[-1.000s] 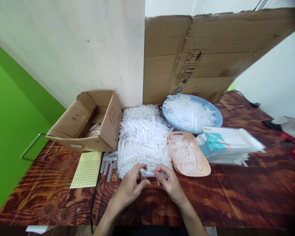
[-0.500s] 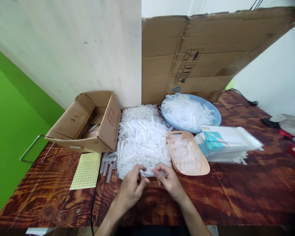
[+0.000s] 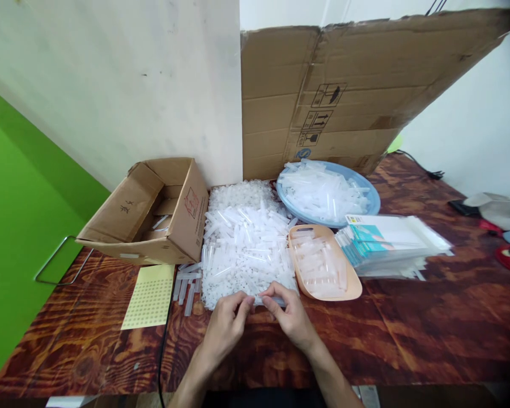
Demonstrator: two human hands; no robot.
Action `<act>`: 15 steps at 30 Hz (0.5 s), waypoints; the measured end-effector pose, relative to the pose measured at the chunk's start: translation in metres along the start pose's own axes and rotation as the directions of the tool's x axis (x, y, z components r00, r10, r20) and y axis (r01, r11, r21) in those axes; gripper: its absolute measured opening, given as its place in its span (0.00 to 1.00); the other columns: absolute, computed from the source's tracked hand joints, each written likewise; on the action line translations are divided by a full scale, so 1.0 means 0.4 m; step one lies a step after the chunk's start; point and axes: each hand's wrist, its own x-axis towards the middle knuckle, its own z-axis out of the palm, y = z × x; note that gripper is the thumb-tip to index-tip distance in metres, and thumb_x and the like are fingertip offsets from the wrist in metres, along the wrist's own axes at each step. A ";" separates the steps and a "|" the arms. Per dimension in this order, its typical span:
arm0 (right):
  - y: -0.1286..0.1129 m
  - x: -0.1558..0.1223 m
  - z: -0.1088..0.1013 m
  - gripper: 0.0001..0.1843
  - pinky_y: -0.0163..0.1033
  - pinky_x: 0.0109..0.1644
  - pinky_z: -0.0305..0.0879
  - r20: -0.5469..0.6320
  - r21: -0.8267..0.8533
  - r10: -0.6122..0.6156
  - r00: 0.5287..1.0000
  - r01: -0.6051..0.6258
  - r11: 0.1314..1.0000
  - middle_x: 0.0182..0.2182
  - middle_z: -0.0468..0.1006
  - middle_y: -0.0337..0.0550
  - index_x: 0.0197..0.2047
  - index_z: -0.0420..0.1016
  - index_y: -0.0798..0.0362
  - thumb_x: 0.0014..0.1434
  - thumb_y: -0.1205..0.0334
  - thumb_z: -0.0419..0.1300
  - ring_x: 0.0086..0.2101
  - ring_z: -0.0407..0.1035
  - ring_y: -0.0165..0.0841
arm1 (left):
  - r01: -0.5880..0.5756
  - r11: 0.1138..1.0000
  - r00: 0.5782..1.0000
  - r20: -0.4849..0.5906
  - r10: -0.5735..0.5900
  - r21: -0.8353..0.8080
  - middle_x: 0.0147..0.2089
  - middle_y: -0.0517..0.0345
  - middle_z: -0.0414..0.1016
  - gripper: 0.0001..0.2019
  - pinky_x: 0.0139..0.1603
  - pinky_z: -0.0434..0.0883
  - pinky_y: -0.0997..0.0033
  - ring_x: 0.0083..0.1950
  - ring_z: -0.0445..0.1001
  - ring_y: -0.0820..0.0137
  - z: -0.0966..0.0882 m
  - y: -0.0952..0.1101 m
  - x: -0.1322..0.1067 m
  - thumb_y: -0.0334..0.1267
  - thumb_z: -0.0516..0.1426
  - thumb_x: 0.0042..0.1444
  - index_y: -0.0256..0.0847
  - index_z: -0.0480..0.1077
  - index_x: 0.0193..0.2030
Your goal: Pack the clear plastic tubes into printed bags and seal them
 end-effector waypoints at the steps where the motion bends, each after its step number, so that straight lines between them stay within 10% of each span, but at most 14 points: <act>1: 0.001 0.000 0.002 0.18 0.34 0.26 0.56 0.001 0.036 0.015 1.000 -0.015 0.999 0.19 0.68 0.34 0.35 0.73 0.53 0.67 0.47 0.59 0.20 0.62 0.29 | -0.057 0.998 0.998 -0.024 0.058 0.031 0.31 0.57 0.75 0.17 0.38 0.66 0.70 0.34 0.73 0.66 0.000 -0.001 0.001 0.44 0.49 0.71 0.40 0.72 0.34; 4: 0.008 0.001 0.004 0.18 0.33 0.23 0.53 0.009 0.106 0.053 0.999 -0.054 0.993 0.16 0.65 0.31 0.35 0.72 0.53 0.68 0.47 0.58 0.17 0.57 0.27 | -0.170 0.984 0.984 -0.038 0.172 0.048 0.42 0.52 0.77 0.12 0.46 0.67 0.68 0.44 0.74 0.63 -0.003 -0.009 0.002 0.42 0.50 0.70 0.40 0.72 0.45; 10: 0.001 -0.007 -0.002 0.13 0.37 0.35 0.63 -0.001 -0.115 -0.071 0.997 0.070 0.991 0.28 0.77 0.41 0.36 0.76 0.53 0.66 0.53 0.61 0.31 0.71 0.36 | 0.079 0.993 0.991 0.111 -0.069 -0.090 0.25 0.61 0.69 0.25 0.33 0.62 0.71 0.29 0.69 0.68 -0.002 -0.015 -0.002 0.50 0.45 0.72 0.40 0.67 0.27; 15: -0.009 -0.009 0.014 0.15 0.35 0.33 0.62 -0.075 -0.094 -0.040 0.996 0.033 0.995 0.27 0.78 0.41 0.34 0.77 0.54 0.66 0.52 0.61 0.29 0.72 0.35 | 0.080 0.986 0.997 -0.008 -0.082 -0.147 0.32 0.59 0.72 0.19 0.34 0.63 0.71 0.34 0.69 0.67 0.027 -0.009 -0.013 0.49 0.48 0.71 0.40 0.70 0.36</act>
